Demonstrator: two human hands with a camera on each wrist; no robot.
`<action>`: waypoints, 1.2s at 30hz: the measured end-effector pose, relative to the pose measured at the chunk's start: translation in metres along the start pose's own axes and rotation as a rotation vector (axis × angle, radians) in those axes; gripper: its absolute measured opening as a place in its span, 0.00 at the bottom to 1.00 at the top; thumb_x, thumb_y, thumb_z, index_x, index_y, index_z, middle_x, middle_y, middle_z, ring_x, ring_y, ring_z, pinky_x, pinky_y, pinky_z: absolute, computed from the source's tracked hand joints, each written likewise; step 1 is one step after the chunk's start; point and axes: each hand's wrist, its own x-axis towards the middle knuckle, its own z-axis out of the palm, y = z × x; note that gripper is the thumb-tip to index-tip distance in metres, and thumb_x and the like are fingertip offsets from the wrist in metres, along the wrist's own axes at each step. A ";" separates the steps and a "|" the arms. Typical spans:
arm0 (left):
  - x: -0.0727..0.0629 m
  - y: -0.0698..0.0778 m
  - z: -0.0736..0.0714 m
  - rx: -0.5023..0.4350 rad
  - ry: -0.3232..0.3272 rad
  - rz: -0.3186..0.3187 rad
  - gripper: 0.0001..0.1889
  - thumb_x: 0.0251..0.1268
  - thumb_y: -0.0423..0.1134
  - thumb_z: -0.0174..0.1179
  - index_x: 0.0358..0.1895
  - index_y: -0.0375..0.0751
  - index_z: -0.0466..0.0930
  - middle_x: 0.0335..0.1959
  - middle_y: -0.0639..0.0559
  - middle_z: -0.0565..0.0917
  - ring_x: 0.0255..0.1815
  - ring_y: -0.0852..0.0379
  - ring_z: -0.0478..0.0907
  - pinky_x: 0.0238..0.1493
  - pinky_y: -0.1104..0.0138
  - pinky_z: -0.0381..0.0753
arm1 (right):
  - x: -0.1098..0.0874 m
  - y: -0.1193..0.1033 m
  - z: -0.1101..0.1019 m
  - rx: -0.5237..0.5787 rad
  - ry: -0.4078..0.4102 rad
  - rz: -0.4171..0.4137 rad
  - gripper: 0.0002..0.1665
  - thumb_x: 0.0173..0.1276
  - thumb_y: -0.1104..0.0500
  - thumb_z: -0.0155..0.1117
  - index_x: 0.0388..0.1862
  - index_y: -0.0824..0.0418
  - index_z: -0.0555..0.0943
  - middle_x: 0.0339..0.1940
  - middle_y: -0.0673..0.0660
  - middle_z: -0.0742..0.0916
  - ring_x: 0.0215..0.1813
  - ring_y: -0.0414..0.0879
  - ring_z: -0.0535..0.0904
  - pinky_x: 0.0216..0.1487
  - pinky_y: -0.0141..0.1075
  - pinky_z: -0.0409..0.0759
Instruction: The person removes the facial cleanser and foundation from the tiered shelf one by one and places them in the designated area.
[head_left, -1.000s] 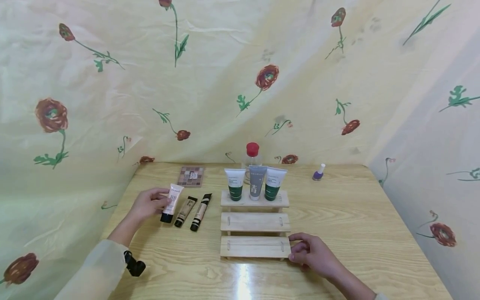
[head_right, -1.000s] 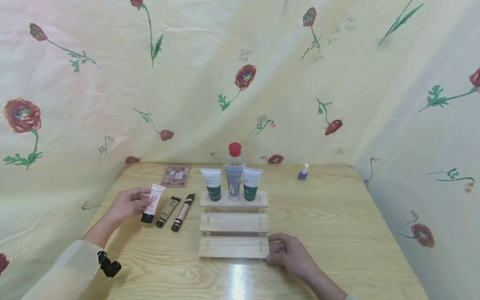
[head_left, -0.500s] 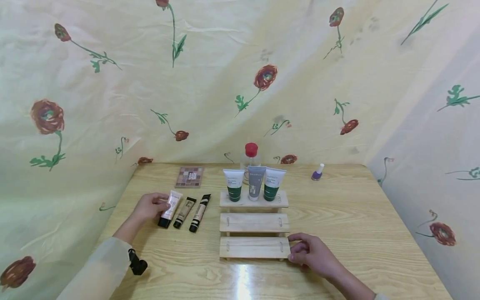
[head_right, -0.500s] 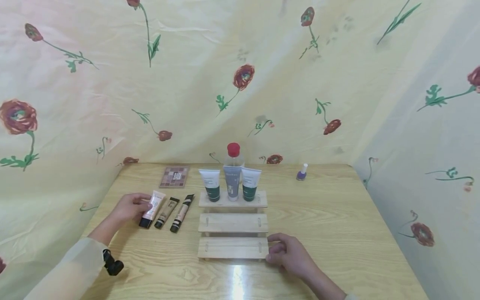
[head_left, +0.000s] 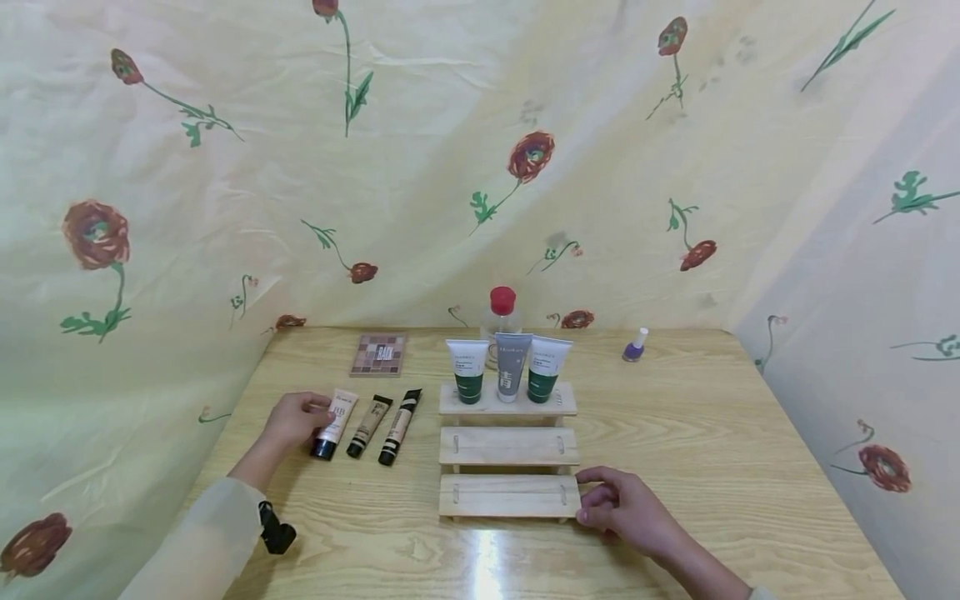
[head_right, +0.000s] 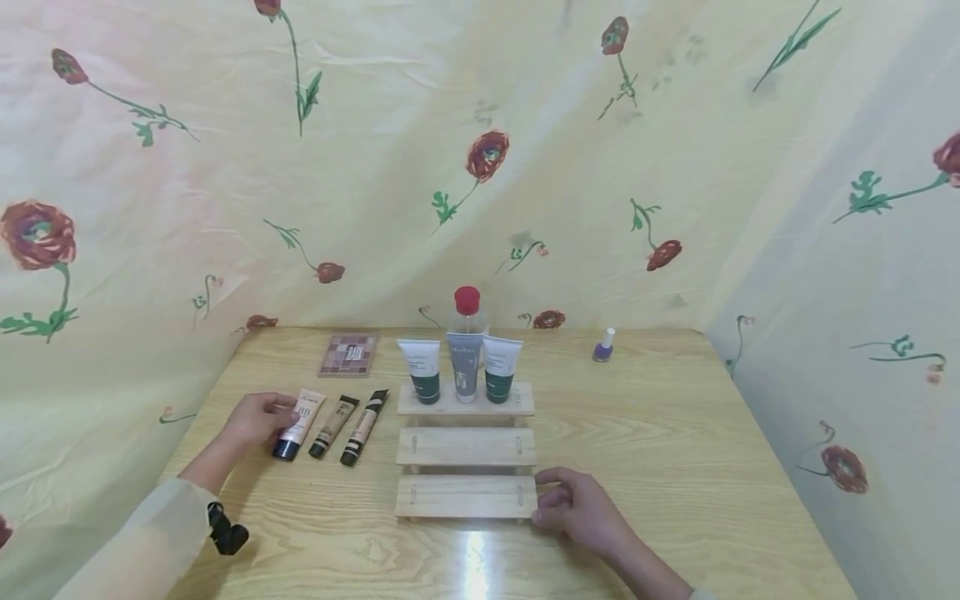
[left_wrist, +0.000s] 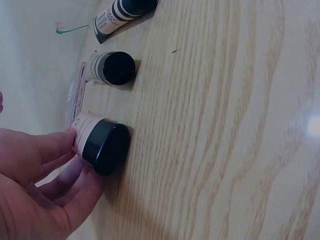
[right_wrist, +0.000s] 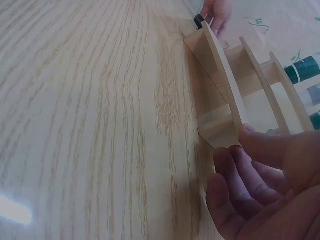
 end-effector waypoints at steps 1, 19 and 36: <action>0.000 0.000 0.000 0.002 0.003 0.002 0.19 0.73 0.33 0.62 0.61 0.26 0.78 0.46 0.33 0.84 0.39 0.51 0.82 0.32 0.63 0.83 | 0.000 0.000 0.000 0.000 0.001 0.001 0.33 0.64 0.62 0.75 0.66 0.71 0.74 0.41 0.59 0.90 0.38 0.49 0.86 0.29 0.42 0.85; -0.005 0.016 -0.002 0.168 0.058 0.139 0.19 0.77 0.43 0.57 0.60 0.31 0.79 0.47 0.37 0.85 0.40 0.49 0.83 0.35 0.62 0.84 | 0.001 0.000 -0.003 0.007 -0.032 -0.012 0.35 0.65 0.62 0.74 0.66 0.74 0.72 0.41 0.59 0.90 0.37 0.51 0.85 0.29 0.40 0.83; -0.039 0.127 0.044 -0.001 -0.078 0.626 0.23 0.70 0.40 0.67 0.66 0.42 0.78 0.50 0.46 0.85 0.49 0.51 0.83 0.48 0.58 0.85 | 0.005 -0.004 -0.006 -0.044 -0.055 -0.033 0.32 0.63 0.64 0.75 0.63 0.73 0.74 0.38 0.58 0.89 0.35 0.49 0.84 0.27 0.39 0.82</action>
